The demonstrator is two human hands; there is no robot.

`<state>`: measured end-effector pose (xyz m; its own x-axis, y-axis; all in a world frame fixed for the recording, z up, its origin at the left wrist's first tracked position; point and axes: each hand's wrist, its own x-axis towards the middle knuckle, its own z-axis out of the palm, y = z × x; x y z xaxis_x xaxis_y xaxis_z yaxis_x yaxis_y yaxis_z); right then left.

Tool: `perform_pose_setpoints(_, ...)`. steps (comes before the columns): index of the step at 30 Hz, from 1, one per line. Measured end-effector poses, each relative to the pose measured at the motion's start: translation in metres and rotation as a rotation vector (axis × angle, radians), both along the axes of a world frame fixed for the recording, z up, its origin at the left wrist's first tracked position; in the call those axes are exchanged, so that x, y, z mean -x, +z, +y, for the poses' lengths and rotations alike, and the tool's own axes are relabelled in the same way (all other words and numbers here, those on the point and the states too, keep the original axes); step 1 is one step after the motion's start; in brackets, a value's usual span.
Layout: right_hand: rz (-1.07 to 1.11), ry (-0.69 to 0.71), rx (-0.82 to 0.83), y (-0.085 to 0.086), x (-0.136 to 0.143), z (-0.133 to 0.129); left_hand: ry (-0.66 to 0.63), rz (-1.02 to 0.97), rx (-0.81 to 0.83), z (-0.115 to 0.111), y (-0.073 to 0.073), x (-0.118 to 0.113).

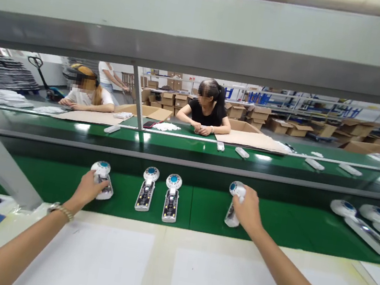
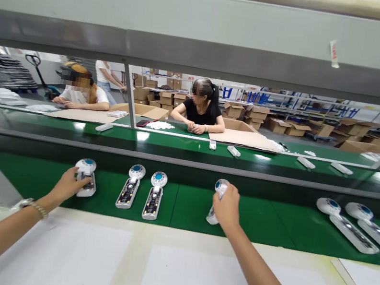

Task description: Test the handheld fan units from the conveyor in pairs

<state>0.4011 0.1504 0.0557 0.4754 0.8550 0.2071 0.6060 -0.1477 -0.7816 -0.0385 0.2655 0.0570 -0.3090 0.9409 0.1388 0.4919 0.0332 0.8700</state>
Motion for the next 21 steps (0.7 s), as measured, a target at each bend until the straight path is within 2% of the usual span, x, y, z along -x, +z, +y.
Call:
perform_pose_setpoints(3,-0.045,0.173,0.063,0.001,0.069,0.019,-0.095,0.201,-0.065,-0.004,-0.001,-0.020)
perform_pose_setpoints(5,-0.041,0.247,0.163,-0.005,0.124,0.033,-0.196,0.311,0.008,-0.010,-0.005,-0.046)
perform_pose_setpoints(7,-0.019,0.272,0.257,-0.013,0.173,0.045,-0.220,0.304,0.098,-0.013,-0.012,-0.074)
perform_pose_setpoints(9,0.010,0.277,0.308,-0.018,0.203,0.053,-0.202,0.276,0.167,-0.012,-0.020,-0.095)
perform_pose_setpoints(10,0.039,0.291,0.329,-0.018,0.209,0.056,-0.183,0.254,0.185,-0.011,-0.023,-0.101)
perform_pose_setpoints(12,0.140,0.357,0.375,-0.017,0.206,0.057,-0.164,0.179,0.221,-0.011,-0.024,-0.108)
perform_pose_setpoints(15,0.375,0.520,0.438,-0.011,0.177,0.046,-0.241,-0.013,0.289,-0.022,-0.016,-0.109)
perform_pose_setpoints(18,0.583,0.632,0.424,-0.006,0.144,0.018,-0.407,-0.225,0.310,-0.051,-0.008,-0.114)
perform_pose_setpoints(21,0.815,0.615,0.312,-0.007,0.121,-0.015,-0.559,-0.462,0.312,-0.086,-0.008,-0.131)
